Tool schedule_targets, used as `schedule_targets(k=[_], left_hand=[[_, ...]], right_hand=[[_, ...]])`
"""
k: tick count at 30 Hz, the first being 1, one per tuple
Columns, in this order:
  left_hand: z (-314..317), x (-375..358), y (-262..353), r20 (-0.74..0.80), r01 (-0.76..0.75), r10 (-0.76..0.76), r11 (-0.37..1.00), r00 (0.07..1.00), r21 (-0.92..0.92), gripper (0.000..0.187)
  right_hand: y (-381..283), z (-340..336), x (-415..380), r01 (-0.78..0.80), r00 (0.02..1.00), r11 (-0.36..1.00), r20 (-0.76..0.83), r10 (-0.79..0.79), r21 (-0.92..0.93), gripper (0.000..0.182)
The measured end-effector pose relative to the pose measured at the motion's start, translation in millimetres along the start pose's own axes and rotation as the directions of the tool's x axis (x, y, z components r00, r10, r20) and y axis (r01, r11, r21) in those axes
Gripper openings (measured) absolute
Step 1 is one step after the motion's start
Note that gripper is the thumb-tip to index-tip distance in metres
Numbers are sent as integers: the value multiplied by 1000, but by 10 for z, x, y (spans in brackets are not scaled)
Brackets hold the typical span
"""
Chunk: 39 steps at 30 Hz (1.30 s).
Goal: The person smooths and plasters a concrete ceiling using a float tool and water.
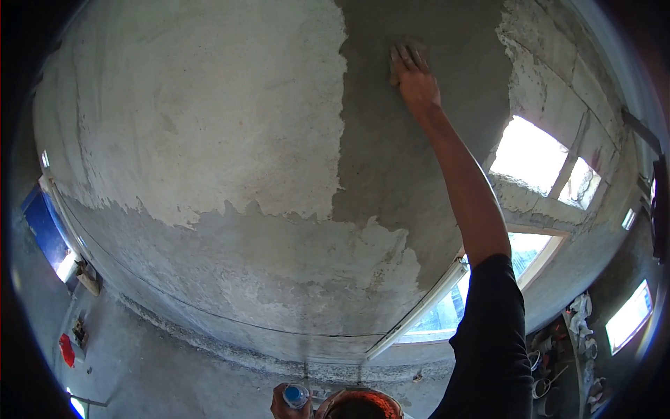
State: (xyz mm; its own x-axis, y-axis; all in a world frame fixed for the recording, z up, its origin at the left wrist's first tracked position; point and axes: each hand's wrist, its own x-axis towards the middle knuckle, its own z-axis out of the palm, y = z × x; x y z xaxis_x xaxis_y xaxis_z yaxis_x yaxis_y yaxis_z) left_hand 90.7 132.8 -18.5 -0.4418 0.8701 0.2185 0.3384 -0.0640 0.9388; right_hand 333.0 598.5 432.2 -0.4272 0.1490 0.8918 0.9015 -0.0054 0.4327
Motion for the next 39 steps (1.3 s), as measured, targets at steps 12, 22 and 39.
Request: schedule_targets(k=[12, 22, 39], left_hand=[[-101, 2, 193, -41, -8, 8, 1000, 999, 9, 42], [-66, -3, 48, -16, -6, 6, 999, 1000, -50, 40], [-36, 11, 97, -32, -61, 60, 998, 998, -3, 40]], right_hand=[[144, -204, -58, -109, 993, 990, -26, 112, 87, 53], [371, -110, -673, -90, 993, 994, 69, 95, -66, 47], [228, 22, -303, -34, 999, 998, -3, 35, 47, 49]])
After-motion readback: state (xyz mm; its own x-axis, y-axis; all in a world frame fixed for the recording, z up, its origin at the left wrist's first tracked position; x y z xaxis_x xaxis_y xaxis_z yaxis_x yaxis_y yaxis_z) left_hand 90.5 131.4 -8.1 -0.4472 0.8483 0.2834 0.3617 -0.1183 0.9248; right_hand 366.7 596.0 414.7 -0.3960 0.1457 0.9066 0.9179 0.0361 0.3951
